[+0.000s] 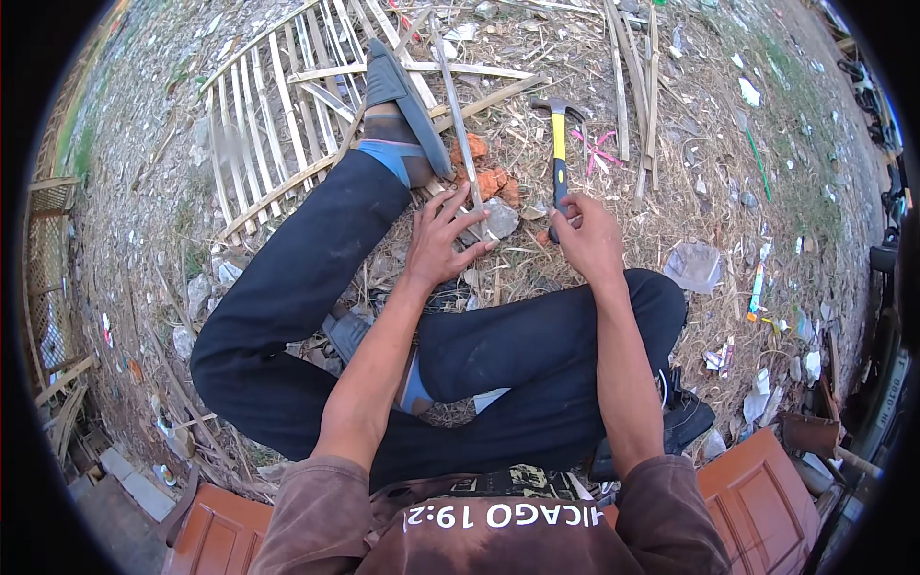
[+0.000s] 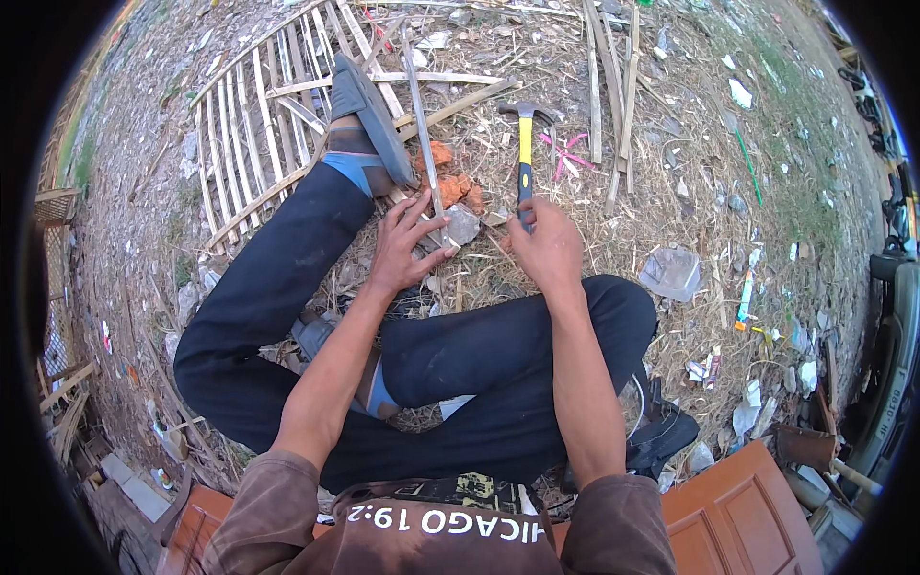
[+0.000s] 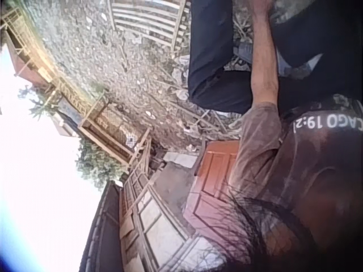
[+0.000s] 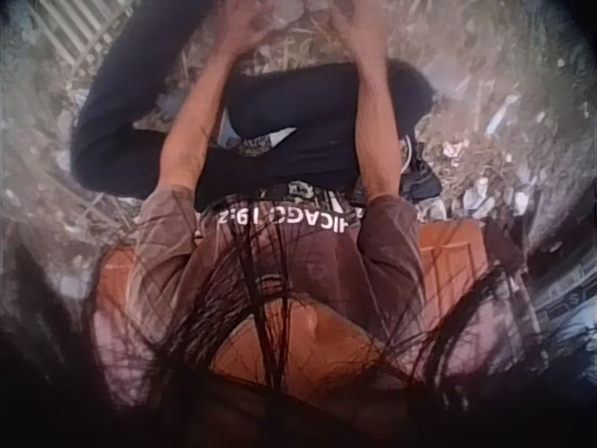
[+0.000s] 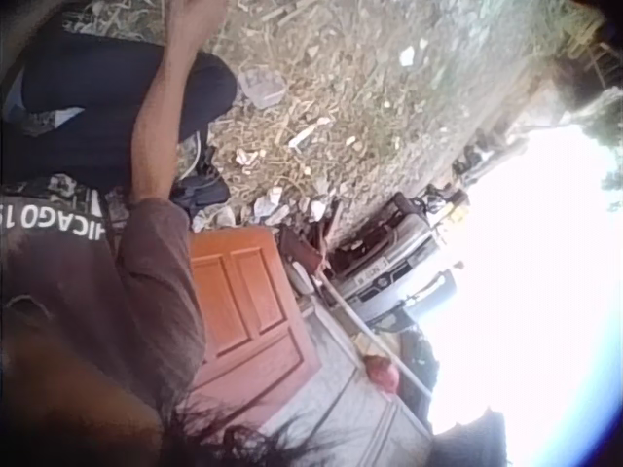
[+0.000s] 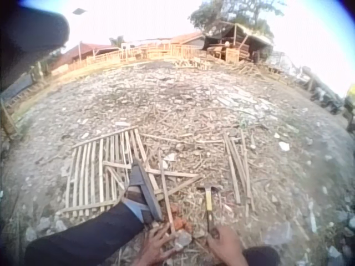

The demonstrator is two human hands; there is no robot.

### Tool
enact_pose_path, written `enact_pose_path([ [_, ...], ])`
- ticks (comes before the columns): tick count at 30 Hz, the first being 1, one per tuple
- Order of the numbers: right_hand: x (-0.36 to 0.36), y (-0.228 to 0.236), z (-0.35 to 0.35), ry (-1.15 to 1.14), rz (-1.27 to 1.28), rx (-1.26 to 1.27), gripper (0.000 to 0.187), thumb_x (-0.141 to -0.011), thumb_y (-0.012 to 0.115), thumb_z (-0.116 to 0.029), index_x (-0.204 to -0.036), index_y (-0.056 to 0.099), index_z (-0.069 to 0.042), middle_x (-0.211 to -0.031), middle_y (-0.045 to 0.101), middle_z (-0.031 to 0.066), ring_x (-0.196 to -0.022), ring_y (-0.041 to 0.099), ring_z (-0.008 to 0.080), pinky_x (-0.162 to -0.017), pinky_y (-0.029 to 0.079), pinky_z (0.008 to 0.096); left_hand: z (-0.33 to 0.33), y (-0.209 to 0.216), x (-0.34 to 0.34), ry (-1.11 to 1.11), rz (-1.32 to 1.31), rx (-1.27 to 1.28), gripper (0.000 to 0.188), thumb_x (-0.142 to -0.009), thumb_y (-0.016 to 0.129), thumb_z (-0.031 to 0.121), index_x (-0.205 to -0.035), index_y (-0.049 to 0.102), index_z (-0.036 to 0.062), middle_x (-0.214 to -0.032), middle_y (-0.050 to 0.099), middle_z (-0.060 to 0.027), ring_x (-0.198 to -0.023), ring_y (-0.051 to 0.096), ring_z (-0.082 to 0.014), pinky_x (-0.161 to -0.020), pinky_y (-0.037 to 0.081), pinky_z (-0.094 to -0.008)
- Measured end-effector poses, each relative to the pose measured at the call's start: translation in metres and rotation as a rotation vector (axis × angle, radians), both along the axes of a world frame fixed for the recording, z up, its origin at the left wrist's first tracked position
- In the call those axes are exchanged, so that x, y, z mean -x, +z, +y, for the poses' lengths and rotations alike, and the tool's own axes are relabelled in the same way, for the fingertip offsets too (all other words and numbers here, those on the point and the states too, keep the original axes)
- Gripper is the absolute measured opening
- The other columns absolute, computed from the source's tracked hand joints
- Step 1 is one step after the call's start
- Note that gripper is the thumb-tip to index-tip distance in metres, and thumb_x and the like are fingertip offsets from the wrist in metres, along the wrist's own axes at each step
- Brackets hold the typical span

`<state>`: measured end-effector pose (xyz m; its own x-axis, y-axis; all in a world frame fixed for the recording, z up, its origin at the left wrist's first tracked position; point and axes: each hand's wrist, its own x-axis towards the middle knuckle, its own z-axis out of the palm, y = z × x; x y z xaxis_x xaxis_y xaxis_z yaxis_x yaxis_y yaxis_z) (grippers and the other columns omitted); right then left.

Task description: The person joins bamboo sticks by hand using a hammer and nails, while sitting on the ground.

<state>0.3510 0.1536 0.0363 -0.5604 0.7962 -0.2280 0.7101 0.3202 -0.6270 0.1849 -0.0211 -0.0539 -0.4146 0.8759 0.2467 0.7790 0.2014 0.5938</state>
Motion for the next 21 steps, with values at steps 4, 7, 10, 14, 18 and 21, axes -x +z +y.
enact_pose_path([
  [4,-0.021,-0.023,-0.003,-0.010,-0.213,-0.245,0.041,-0.081,0.070,-0.030,-0.108,0.058,-0.001,-0.097,0.065,0.0187,-0.086,0.066,0.0357,-0.077,0.051,0.0475,0.003,-0.003,-0.001,0.006,0.004,-0.011,0.051,-0.072,0.079,0.048,-0.116,0.070,0.0231,-0.149,0.044,-0.0034,-0.135,0.038,-0.0282,-0.107,0.033,-0.0459],
  [7,0.001,-0.030,-0.006,-0.040,-0.260,-0.228,0.045,-0.082,0.070,-0.030,-0.110,0.053,0.001,-0.104,0.062,0.0221,-0.089,0.065,0.0410,-0.079,0.050,0.0511,0.005,-0.005,-0.002,0.002,-0.013,-0.012,0.054,-0.069,0.080,0.049,-0.116,0.070,0.0228,-0.150,0.044,-0.0031,-0.135,0.038,-0.0282,-0.106,0.033,-0.0459],
  [10,0.005,-0.049,-0.002,-0.037,-0.237,-0.223,0.046,-0.081,0.069,-0.029,-0.110,0.052,0.001,-0.105,0.060,0.0235,-0.087,0.065,0.0414,-0.077,0.052,0.0505,0.005,-0.001,-0.001,-0.019,-0.022,-0.030,0.055,-0.068,0.082,0.044,-0.115,0.070,0.0188,-0.149,0.044,-0.0056,-0.133,0.039,-0.0298,-0.107,0.033,-0.0451],
  [14,0.011,-0.048,0.010,-0.109,-0.210,-0.070,0.038,-0.077,0.068,-0.026,-0.102,0.057,0.002,-0.088,0.062,0.0193,-0.081,0.066,0.0367,-0.071,0.052,0.0456,0.000,0.001,0.002,-0.017,-0.001,-0.017,0.057,-0.066,0.083,0.043,-0.116,0.069,0.0194,-0.148,0.046,0.0000,-0.133,0.039,-0.0290,-0.108,0.033,-0.0446],
  [18,0.008,-0.046,0.041,-0.330,0.075,0.400,0.029,-0.075,0.063,-0.023,-0.093,0.060,0.000,-0.071,0.059,0.0101,-0.069,0.062,0.0264,-0.068,0.051,0.0414,0.005,0.002,0.000,-0.038,0.000,-0.035,0.060,-0.066,0.082,0.049,-0.118,0.069,0.0224,-0.147,0.047,0.0039,-0.132,0.040,-0.0293,-0.107,0.034,-0.0469],
  [21,0.009,-0.018,0.046,-0.353,0.232,0.696,0.027,-0.077,0.056,-0.011,-0.101,0.053,0.001,-0.071,0.055,0.0059,-0.057,0.054,0.0150,-0.052,0.047,0.0319,0.003,-0.001,0.000,-0.022,0.012,-0.036,0.060,-0.066,0.082,0.049,-0.117,0.069,0.0220,-0.147,0.047,0.0036,-0.132,0.040,-0.0300,-0.107,0.034,-0.0469],
])
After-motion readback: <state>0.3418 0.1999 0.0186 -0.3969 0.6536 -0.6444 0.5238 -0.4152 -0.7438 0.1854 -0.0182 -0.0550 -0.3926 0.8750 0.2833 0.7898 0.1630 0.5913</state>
